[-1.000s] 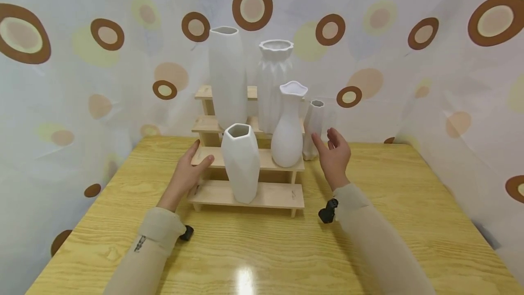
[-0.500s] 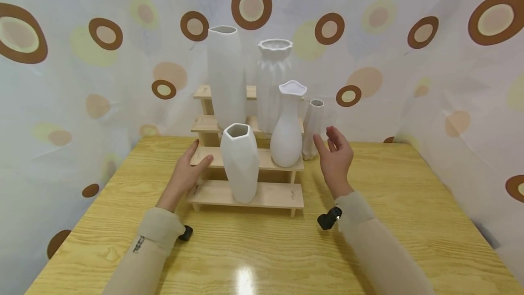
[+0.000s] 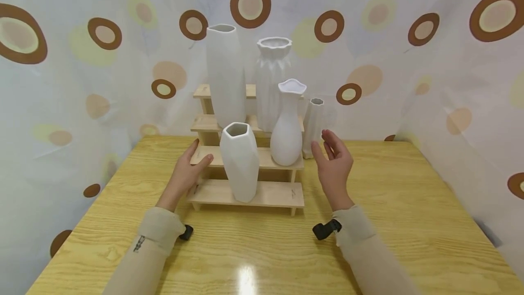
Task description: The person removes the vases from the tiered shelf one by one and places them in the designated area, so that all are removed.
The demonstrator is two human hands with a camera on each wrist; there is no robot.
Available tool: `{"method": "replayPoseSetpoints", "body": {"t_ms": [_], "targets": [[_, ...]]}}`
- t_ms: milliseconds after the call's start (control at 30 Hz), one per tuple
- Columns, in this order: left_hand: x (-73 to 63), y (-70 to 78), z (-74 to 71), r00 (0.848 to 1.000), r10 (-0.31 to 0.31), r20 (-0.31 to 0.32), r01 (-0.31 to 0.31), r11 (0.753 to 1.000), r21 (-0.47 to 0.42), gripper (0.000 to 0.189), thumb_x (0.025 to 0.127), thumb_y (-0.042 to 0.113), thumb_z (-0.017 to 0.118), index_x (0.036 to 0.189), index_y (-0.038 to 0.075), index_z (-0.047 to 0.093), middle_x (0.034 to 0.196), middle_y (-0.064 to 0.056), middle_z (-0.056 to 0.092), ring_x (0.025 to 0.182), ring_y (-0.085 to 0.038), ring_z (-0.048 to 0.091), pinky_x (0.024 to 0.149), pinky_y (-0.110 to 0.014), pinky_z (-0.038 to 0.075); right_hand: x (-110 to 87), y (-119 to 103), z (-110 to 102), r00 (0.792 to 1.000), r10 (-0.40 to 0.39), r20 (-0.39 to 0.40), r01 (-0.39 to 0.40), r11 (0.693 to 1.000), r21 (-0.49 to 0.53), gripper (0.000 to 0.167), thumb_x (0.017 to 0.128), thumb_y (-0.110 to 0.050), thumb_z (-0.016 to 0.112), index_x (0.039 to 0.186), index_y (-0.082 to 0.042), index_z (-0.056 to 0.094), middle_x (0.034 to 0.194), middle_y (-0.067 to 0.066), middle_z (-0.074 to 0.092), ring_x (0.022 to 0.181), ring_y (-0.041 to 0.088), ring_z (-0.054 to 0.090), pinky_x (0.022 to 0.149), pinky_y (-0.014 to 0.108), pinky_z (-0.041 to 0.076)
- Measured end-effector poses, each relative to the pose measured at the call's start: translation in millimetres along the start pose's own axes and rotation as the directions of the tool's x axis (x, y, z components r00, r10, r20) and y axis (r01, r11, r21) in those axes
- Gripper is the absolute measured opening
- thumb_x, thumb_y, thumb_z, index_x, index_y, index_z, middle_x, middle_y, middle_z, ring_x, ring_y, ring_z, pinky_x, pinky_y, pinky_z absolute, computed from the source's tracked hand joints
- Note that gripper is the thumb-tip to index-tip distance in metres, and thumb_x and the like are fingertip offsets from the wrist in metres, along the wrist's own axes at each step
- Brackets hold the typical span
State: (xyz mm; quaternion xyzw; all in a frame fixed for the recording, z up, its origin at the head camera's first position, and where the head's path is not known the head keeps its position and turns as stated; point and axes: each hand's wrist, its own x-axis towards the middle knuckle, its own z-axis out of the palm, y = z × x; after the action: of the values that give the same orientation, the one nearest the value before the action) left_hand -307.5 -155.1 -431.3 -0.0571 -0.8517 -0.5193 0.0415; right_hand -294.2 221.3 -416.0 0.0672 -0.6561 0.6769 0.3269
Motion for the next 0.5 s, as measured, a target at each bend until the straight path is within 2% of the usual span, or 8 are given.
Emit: {"method": "replayPoseSetpoints", "body": {"t_ms": [267, 500], "targets": [[-1.5, -1.0, 3.3, 1.000, -0.003, 0.012, 0.003, 1.000, -0.003, 0.089, 0.093, 0.060, 0.058, 0.160, 0.020, 0.015, 0.163, -0.001, 0.017, 0.149, -0.026, 0.014, 0.118, -0.050, 0.020, -6.0, -15.8, 0.1, 0.992, -0.098, -0.078, 0.101, 0.994, 0.030, 0.039, 0.087, -0.001, 0.074, 0.123, 0.008, 0.063, 0.121, 0.021, 0.064, 0.113, 0.029, 0.059, 0.101, 0.032, 0.047], [0.2, 1.2, 1.3, 1.000, -0.005, -0.004, 0.005, 1.000, 0.001, 0.088, 0.093, 0.059, 0.059, 0.160, 0.020, 0.016, 0.163, -0.002, 0.017, 0.148, -0.026, 0.014, 0.118, -0.049, 0.019, -5.9, -38.3, 3.4, 0.993, -0.117, 0.026, 0.118, 0.993, -0.021, 0.038, 0.088, -0.001, 0.073, 0.124, 0.007, 0.064, 0.122, 0.018, 0.063, 0.114, 0.025, 0.058, 0.102, 0.032, 0.046]]}}
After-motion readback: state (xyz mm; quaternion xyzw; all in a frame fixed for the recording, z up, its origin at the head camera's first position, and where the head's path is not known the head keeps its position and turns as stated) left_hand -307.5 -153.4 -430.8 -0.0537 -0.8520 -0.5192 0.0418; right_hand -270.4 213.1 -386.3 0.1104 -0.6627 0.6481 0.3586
